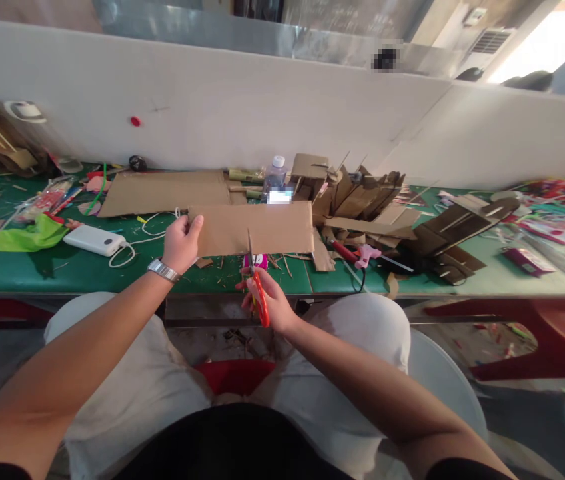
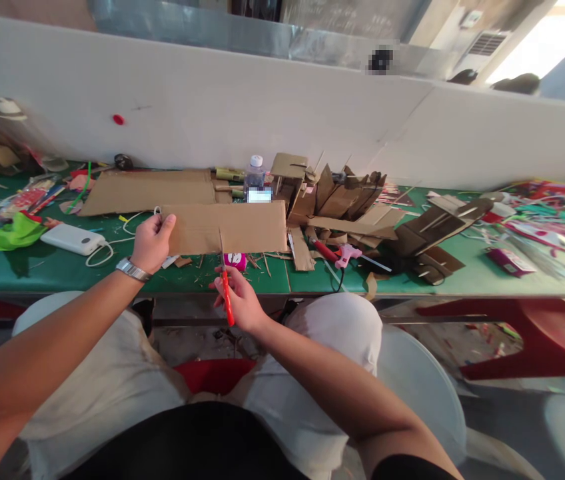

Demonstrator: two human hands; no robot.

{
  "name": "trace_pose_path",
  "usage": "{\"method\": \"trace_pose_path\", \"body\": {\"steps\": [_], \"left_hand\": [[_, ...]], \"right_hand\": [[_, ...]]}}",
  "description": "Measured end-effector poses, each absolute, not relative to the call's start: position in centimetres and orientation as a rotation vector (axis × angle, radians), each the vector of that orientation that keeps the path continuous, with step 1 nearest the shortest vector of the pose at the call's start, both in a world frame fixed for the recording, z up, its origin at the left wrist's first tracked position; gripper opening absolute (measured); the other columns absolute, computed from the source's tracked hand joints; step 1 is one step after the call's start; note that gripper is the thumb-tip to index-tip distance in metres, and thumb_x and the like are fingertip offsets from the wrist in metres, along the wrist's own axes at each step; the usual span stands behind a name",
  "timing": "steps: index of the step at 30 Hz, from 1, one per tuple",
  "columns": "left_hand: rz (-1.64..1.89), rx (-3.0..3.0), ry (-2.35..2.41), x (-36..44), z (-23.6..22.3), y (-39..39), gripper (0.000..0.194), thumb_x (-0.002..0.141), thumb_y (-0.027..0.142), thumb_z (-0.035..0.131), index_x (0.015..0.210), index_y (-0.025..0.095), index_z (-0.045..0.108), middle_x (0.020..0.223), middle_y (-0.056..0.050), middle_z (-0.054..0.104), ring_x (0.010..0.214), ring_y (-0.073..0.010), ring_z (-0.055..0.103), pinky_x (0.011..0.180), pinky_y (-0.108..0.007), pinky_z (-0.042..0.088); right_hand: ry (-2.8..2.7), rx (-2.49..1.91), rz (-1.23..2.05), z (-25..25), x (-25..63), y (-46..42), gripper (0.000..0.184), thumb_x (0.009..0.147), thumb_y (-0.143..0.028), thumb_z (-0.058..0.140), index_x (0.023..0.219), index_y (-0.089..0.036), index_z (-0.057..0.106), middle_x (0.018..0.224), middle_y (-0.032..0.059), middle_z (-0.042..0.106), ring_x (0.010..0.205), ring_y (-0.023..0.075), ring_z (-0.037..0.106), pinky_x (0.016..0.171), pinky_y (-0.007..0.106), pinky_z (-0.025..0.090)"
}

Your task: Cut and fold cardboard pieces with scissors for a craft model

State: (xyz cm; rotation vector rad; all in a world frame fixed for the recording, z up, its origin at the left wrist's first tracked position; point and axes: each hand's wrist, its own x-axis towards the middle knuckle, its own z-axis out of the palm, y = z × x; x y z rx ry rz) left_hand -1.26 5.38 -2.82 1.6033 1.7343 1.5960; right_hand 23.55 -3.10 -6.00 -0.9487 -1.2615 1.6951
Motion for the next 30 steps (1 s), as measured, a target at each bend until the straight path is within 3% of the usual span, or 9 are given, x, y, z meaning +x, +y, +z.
{"method": "trace_pose_path", "body": {"steps": [6,12,19,24,30], "left_hand": [[1.611,1.584,1.722,-1.3,-3.0,5.5,0.046,0.095,0.060,0.064,0.068,0.024,0.052,0.059,0.001,0.053,0.058,-0.0166,0.044,0.057,-0.032,0.031],[1.706,1.504,1.686,-2.2,-3.6,6.1,0.050,0.095,0.062,0.067,0.067,0.023,0.053,0.062,0.001,0.053,0.060,-0.0157,0.044,0.058,-0.032,0.033],[1.821,1.167,1.454,-2.4,-4.0,7.2,0.053,0.084,0.072,0.077,0.074,0.023,0.058,0.068,-0.001,0.059,0.071,-0.0189,0.058,0.063,-0.030,0.050],[1.759,0.887,1.269,-1.9,-2.9,7.0,0.055,0.077,0.072,0.083,0.088,0.021,0.066,0.080,-0.005,0.069,0.074,-0.0228,0.067,0.068,-0.037,0.059],[1.692,1.229,1.400,-2.2,-3.4,6.6,0.050,0.083,0.069,0.080,0.079,0.021,0.067,0.072,-0.003,0.065,0.075,-0.0212,0.062,0.067,-0.031,0.052]], "right_hand": [[-1.215,-0.933,1.695,-5.9,23.8,-3.3,0.045,0.091,-0.061,0.077,0.120,-0.029,0.063,0.100,0.0011,0.073,0.058,0.0108,0.061,0.047,0.023,0.043],[-1.201,-0.914,1.644,-6.1,23.7,-3.1,0.050,0.087,-0.068,0.079,0.111,-0.028,0.061,0.095,-0.0012,0.071,0.060,0.0113,0.063,0.050,0.024,0.045],[-1.193,-0.879,1.523,-5.7,23.6,-3.0,0.050,0.087,-0.066,0.081,0.101,-0.026,0.057,0.092,-0.0003,0.075,0.061,0.0133,0.067,0.052,0.026,0.049],[-1.101,-0.812,1.365,-5.0,24.3,-1.9,0.044,0.091,-0.064,0.077,0.102,-0.028,0.053,0.103,0.0038,0.080,0.077,0.0213,0.075,0.062,0.034,0.059],[-0.987,-0.671,1.160,-2.1,27.7,1.6,0.055,0.087,-0.076,0.068,0.116,-0.030,0.062,0.102,0.0057,0.080,0.101,0.0306,0.079,0.078,0.045,0.068]]}}
